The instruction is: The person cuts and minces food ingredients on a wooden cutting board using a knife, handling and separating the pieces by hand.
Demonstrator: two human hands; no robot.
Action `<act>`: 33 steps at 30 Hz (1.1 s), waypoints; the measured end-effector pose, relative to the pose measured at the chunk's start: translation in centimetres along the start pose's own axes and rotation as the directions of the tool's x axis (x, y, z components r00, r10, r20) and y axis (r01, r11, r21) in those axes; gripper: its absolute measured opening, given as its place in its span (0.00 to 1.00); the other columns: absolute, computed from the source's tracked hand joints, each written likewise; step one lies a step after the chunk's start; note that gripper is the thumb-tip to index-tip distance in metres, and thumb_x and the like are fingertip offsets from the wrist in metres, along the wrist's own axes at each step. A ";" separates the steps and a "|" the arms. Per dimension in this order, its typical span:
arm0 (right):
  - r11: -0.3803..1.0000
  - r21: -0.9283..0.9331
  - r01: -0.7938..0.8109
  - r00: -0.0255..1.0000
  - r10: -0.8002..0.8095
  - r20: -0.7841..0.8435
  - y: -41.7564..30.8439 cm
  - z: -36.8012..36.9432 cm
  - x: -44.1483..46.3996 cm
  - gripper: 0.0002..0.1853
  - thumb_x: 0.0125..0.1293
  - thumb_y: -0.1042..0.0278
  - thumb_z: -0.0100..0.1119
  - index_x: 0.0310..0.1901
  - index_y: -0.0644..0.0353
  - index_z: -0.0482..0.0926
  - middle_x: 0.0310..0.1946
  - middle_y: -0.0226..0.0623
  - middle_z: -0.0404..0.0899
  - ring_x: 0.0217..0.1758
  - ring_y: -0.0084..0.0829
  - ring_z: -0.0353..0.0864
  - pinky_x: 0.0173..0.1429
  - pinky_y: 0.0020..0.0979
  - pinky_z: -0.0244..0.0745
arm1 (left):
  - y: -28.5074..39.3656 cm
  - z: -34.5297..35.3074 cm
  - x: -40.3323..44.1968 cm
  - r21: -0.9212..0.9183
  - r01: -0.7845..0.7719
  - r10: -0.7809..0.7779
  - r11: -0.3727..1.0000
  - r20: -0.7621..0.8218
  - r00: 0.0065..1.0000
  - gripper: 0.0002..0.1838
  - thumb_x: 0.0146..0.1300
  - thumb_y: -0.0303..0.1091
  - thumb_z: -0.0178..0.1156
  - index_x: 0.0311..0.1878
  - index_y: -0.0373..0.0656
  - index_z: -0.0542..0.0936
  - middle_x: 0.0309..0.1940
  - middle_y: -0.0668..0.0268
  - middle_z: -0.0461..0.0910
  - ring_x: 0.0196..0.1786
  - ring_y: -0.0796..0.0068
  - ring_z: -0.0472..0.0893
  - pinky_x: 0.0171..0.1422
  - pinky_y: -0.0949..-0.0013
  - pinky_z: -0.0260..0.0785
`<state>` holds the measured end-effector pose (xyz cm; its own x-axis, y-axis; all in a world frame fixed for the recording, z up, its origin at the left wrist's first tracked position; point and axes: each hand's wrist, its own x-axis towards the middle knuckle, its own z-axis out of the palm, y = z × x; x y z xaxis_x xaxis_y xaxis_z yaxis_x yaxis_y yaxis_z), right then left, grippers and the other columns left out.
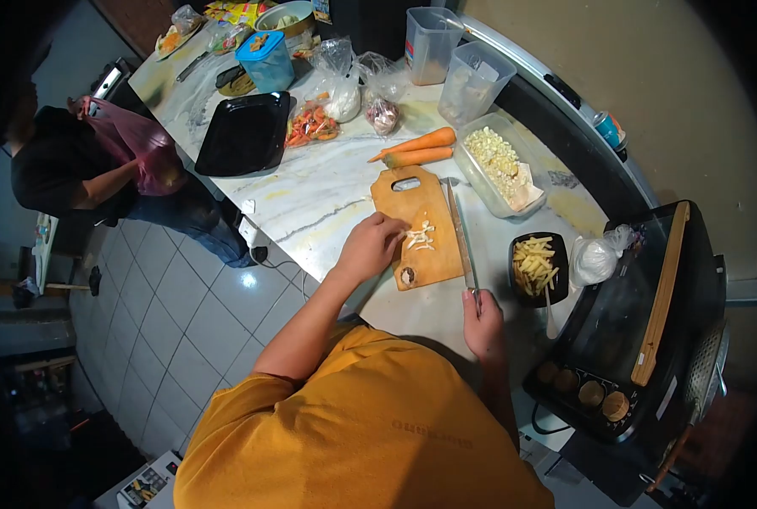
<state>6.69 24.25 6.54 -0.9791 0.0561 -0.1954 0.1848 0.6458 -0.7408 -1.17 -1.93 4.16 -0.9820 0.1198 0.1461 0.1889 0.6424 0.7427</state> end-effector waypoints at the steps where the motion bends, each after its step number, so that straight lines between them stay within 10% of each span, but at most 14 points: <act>1: 1.000 -0.007 -0.021 1.000 0.021 0.011 0.0 -0.1 0.2 0.15 0.74 0.57 0.58 0.40 0.63 0.79 0.29 0.48 0.81 0.32 0.48 0.81 0.39 0.42 0.73 | -0.2 0.1 0.2 0.002 -0.007 0.007 1.000 -0.005 1.000 0.08 0.67 0.32 0.63 0.47 0.42 0.84 0.39 0.57 0.81 0.43 0.54 0.82 0.49 0.59 0.75; 33: 0.995 -0.073 -0.069 0.993 0.075 0.086 -1.4 0.0 1.0 0.20 0.75 0.50 0.53 0.43 0.62 0.78 0.36 0.52 0.83 0.43 0.57 0.82 0.46 0.48 0.74 | 0.0 -1.1 0.2 -0.051 0.059 -0.060 0.997 -0.013 0.998 0.09 0.72 0.34 0.59 0.47 0.37 0.80 0.39 0.54 0.81 0.42 0.57 0.82 0.48 0.61 0.74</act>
<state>5.44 23.39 7.43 -0.9516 0.0381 -0.3050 0.2448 0.6940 -0.6771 -1.34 -2.73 4.86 -0.9914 0.0711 0.1097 0.1302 0.6090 0.7824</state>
